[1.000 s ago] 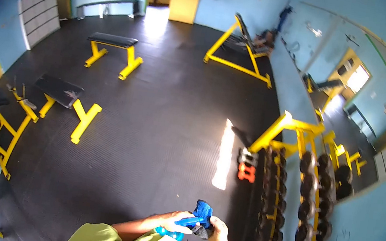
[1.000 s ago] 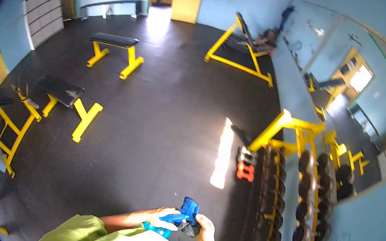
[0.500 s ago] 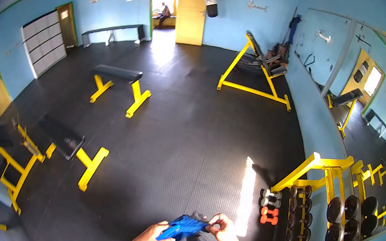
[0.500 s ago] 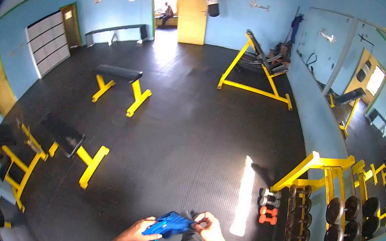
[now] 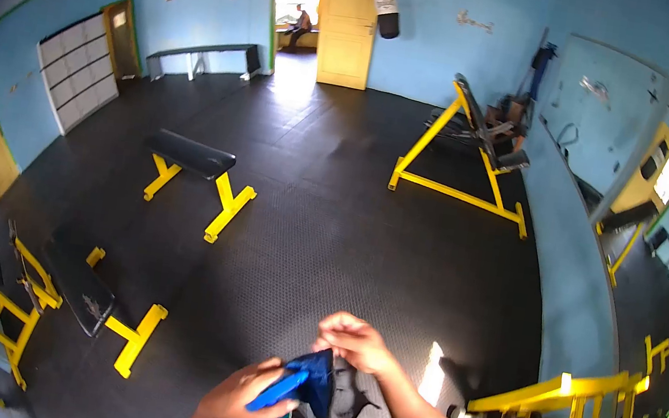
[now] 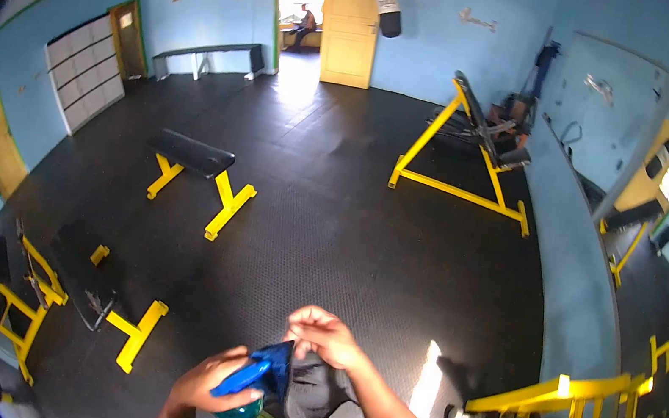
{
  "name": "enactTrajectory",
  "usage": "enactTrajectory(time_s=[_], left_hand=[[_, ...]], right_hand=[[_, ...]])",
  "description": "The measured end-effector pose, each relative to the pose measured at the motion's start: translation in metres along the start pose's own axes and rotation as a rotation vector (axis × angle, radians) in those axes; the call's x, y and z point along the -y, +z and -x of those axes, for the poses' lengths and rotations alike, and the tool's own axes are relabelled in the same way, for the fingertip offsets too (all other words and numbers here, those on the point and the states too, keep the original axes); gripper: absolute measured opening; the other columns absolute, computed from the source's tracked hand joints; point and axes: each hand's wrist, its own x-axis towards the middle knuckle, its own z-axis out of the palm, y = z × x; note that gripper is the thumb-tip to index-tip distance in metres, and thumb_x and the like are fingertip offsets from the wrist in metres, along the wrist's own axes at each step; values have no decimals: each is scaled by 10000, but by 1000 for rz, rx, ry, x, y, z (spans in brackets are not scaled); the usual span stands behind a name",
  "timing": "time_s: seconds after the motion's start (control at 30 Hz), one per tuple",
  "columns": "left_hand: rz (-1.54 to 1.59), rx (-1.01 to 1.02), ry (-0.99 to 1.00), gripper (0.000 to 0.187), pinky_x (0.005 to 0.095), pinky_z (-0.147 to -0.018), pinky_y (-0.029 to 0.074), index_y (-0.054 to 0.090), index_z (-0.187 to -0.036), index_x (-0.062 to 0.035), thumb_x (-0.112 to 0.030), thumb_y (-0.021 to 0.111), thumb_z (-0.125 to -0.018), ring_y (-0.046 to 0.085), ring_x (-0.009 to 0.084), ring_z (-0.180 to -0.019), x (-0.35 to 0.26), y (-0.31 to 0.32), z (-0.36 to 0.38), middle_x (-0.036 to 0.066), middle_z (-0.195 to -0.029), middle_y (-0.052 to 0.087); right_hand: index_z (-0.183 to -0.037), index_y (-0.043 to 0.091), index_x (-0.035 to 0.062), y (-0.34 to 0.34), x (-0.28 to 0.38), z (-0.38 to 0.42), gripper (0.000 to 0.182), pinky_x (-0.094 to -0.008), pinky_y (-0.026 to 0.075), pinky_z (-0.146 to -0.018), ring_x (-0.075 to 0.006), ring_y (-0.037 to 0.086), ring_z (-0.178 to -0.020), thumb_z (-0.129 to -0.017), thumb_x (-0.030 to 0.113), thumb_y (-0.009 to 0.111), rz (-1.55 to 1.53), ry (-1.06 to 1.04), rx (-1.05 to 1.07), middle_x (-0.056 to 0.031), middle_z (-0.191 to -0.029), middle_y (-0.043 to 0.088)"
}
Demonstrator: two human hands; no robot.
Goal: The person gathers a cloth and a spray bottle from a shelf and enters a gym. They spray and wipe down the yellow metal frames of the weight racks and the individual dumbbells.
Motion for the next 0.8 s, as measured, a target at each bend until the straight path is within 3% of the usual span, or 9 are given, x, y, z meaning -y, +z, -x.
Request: enactTrajectory(time_s=[0.07,0.1,0.17,0.2,0.37,0.43,0.57,0.73,0.8], left_hand=[[-90,-142,72,366,380,-667,456,554,-1035,6,-216,706,-785,556,314,-754,47,-3,-57,156,-866,521],[-113,-154,45,366,387,-675,456,555,-1031,8,-239,696,-799,555,328,-764,67,-8,-80,164,-876,522],[-142,-128,31,389,400,-697,455,555,-1029,13,-305,665,-833,557,353,-788,121,-15,-129,180,-900,529],[-88,-43,31,412,401,-699,457,561,-1027,11,-337,662,-831,561,347,-792,147,-19,-153,183,-917,533],[1,83,26,474,417,-795,445,555,-1094,-5,-383,653,-828,541,327,-905,217,-70,-275,184,-949,551],[16,51,-6,483,416,-811,439,548,-1120,-9,-381,650,-829,530,324,-910,226,-97,-320,187,-955,549],[-2,32,-104,522,409,-849,442,529,-1181,-12,-372,658,-825,530,325,-943,276,-138,-428,195,-997,541],[-38,-52,-213,566,420,-867,455,525,-1187,5,-392,680,-814,544,345,-985,342,-167,-551,207,-1055,536],[-159,-145,-253,645,430,-861,463,521,-1180,27,-445,710,-782,550,351,-979,359,-197,-598,216,-1090,529]], right_hand=[[-1119,576,62,-48,-58,-54,270,-404,520,-765,-314,641,-916,-861,138,579,1191,-273,-145,-148,-1022,655],[-1114,600,103,-90,-120,-74,344,-431,476,-873,-343,604,-1014,-785,197,639,1377,-313,-55,-146,-1069,643],[-1233,528,100,-82,-121,-96,494,-402,417,-977,-291,533,-1134,-786,241,684,772,-232,27,-116,-1201,577],[-1279,488,92,-121,-170,-126,579,-403,397,-998,-265,516,-1137,-776,267,714,769,-430,104,-113,-1247,538],[-1278,494,91,-182,-57,-226,626,-402,404,-991,-282,538,-1123,-745,316,736,951,-233,264,-160,-1227,555],[-1276,497,84,-206,-5,-258,637,-406,416,-981,-288,559,-1118,-743,339,734,967,417,28,-200,-1204,567],[-1286,497,80,-235,72,-335,615,-411,424,-975,-287,571,-1123,-777,352,708,1351,301,-29,-217,-1219,566],[-1405,318,63,-325,95,-452,860,-379,354,-1053,-259,444,-1244,-712,252,792,822,-63,134,-149,-1332,476],[-1386,357,60,-359,130,-508,776,-378,376,-1036,-244,481,-1198,-748,226,766,594,42,156,-129,-1282,508]])
